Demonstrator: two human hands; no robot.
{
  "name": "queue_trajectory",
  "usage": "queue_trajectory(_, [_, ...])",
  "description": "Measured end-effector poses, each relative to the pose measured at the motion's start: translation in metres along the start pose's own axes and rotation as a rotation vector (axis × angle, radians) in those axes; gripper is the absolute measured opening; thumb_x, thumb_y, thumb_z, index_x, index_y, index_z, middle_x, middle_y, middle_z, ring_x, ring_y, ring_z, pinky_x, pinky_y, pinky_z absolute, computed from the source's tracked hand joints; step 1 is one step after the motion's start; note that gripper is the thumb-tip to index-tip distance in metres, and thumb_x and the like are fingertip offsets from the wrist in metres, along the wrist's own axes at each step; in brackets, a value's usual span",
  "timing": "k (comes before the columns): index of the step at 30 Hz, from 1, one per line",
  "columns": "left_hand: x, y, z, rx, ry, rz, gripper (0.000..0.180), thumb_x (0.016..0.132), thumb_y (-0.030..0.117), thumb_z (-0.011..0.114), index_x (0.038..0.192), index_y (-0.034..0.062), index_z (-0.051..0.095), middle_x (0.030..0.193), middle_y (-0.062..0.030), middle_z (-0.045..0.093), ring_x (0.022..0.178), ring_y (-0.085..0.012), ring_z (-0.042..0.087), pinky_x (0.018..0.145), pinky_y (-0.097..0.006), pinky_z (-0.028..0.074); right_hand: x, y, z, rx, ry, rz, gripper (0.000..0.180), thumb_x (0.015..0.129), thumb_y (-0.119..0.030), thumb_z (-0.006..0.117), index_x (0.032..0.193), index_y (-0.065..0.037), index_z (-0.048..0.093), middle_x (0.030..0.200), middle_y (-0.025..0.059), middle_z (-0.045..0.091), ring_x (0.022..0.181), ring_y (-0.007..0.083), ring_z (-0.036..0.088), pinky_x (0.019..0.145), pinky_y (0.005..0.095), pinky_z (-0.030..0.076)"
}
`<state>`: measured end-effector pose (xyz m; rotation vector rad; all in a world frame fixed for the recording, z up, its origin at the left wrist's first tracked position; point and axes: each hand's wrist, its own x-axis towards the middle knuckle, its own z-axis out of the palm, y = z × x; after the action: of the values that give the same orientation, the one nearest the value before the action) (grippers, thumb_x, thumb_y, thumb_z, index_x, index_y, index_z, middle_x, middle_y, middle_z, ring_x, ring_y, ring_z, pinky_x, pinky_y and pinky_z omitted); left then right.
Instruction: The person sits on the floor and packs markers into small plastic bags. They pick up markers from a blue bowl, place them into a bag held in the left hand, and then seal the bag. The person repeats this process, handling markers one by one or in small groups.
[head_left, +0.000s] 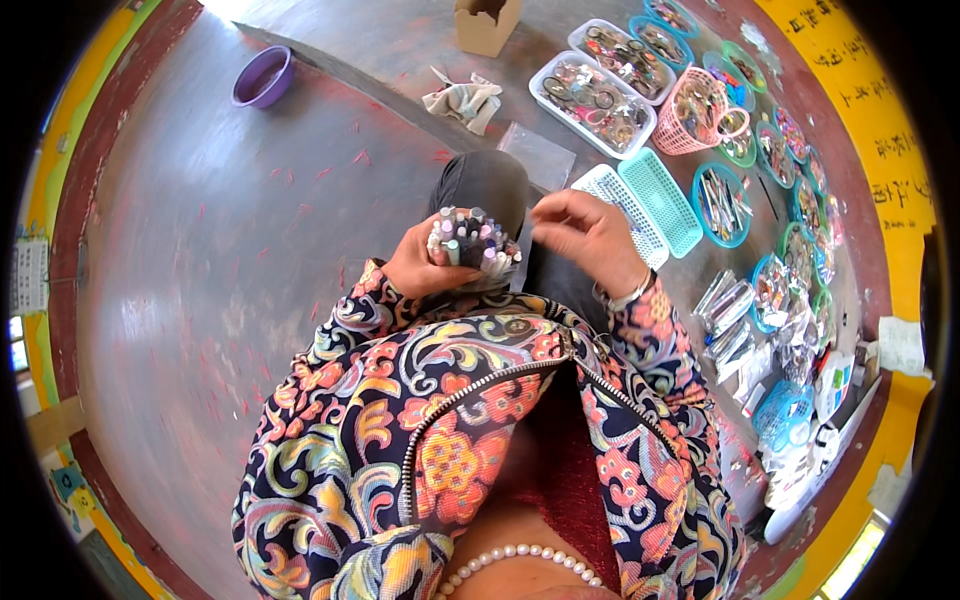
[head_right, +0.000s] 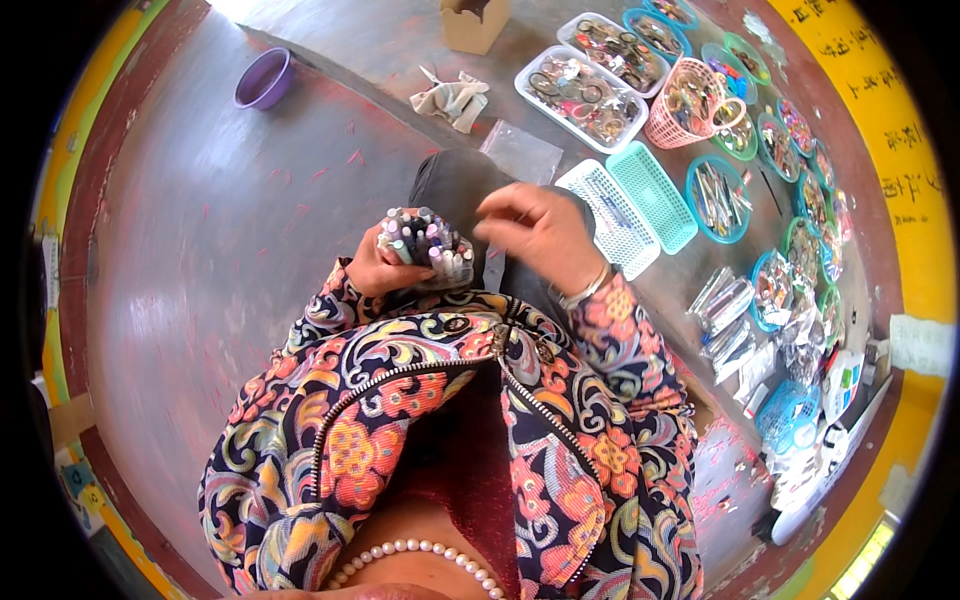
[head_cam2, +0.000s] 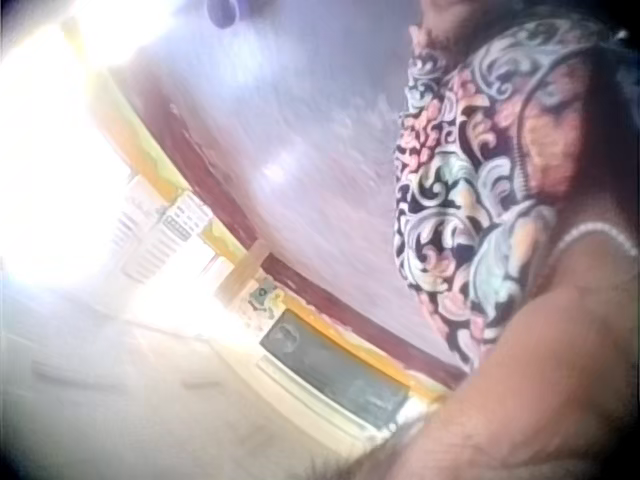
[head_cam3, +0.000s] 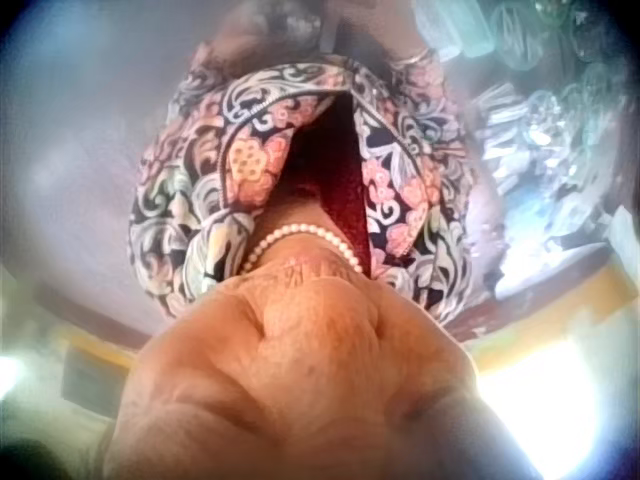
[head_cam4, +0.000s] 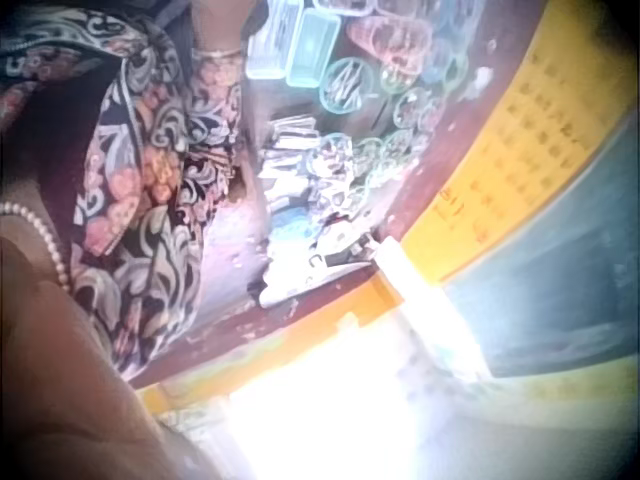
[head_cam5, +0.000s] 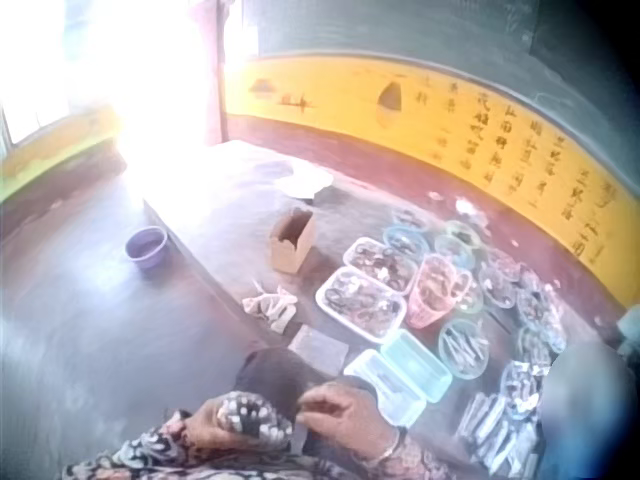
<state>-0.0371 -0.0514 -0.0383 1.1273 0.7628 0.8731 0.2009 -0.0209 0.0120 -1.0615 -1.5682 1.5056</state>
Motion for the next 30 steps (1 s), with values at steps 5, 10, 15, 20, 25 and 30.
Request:
queue_trajectory(5, [-0.002, -0.002, -0.003, 0.006, 0.015, -0.002, 0.065, 0.064, -0.002, 0.072, 0.121, 0.0014, 0.041, 0.111, -0.0047, 0.054, 0.1, -0.0126, 0.051, 0.09, -0.03, 0.04, -0.003, -0.017, 0.034, -0.557, -0.028, -0.443, 0.023, 0.068, -0.015, 0.071, 0.084, -0.003, 0.059, 0.081, 0.0078, 0.055, 0.079, 0.0241, 0.055, 0.067, 0.0314, 0.043])
queue_trajectory(10, [-0.001, -0.002, -0.001, 0.019, 0.015, 0.038, 0.067, 0.065, -0.001, 0.073, 0.123, 0.0025, 0.039, 0.113, -0.0045, 0.053, 0.103, -0.0125, 0.051, 0.091, -0.03, 0.04, -0.001, -0.018, 0.041, -0.657, 0.011, -0.415, 0.022, 0.067, -0.015, 0.071, 0.082, -0.005, 0.058, 0.082, 0.0096, 0.056, 0.08, 0.0283, 0.054, 0.069, 0.035, 0.043])
queue_trajectory(15, [0.0, -0.005, -0.002, -0.018, -0.005, 0.064, 0.068, 0.064, -0.002, 0.074, 0.122, 0.0027, 0.039, 0.113, -0.0045, 0.053, 0.105, -0.013, 0.05, 0.092, -0.03, 0.039, -0.002, -0.017, 0.041, -0.503, 0.09, -0.411, 0.02, 0.069, -0.011, 0.07, 0.083, -0.003, 0.058, 0.083, 0.0079, 0.058, 0.075, 0.0221, 0.056, 0.064, 0.0298, 0.043])
queue_trajectory(20, [0.0, 0.002, 0.0, 0.009, -0.01, 0.031, 0.067, 0.063, -0.001, 0.075, 0.12, 0.0025, 0.041, 0.112, -0.0046, 0.053, 0.104, -0.0131, 0.049, 0.092, -0.03, 0.038, -0.019, -0.047, 0.03, 0.121, 0.258, -0.245, 0.012, 0.081, -0.004, 0.06, 0.093, -0.002, 0.056, 0.087, 0.0071, 0.061, 0.07, 0.0128, 0.057, 0.059, 0.0212, 0.044])
queue_trajectory(25, [0.0, 0.005, 0.002, -0.027, 0.005, 0.013, 0.065, 0.062, 0.001, 0.075, 0.119, 0.0024, 0.043, 0.109, -0.0044, 0.055, 0.102, -0.0134, 0.05, 0.091, -0.03, 0.039, -0.015, -0.041, -0.008, 0.55, 0.471, -0.326, 0.017, 0.089, -0.008, 0.051, 0.104, -0.001, 0.053, 0.092, 0.0113, 0.061, 0.07, 0.0124, 0.056, 0.062, 0.022, 0.045])
queue_trajectory(30, [-0.003, 0.0, -0.001, -0.083, 0.031, -0.03, 0.063, 0.063, -0.001, 0.073, 0.118, 0.0021, 0.044, 0.106, -0.0049, 0.056, 0.099, -0.0136, 0.052, 0.09, -0.03, 0.04, -0.007, 0.009, -0.038, 0.952, 0.412, -0.138, 0.022, 0.09, -0.012, 0.05, 0.107, 0.001, 0.051, 0.093, 0.0118, 0.06, 0.075, 0.0127, 0.057, 0.063, 0.0232, 0.046])
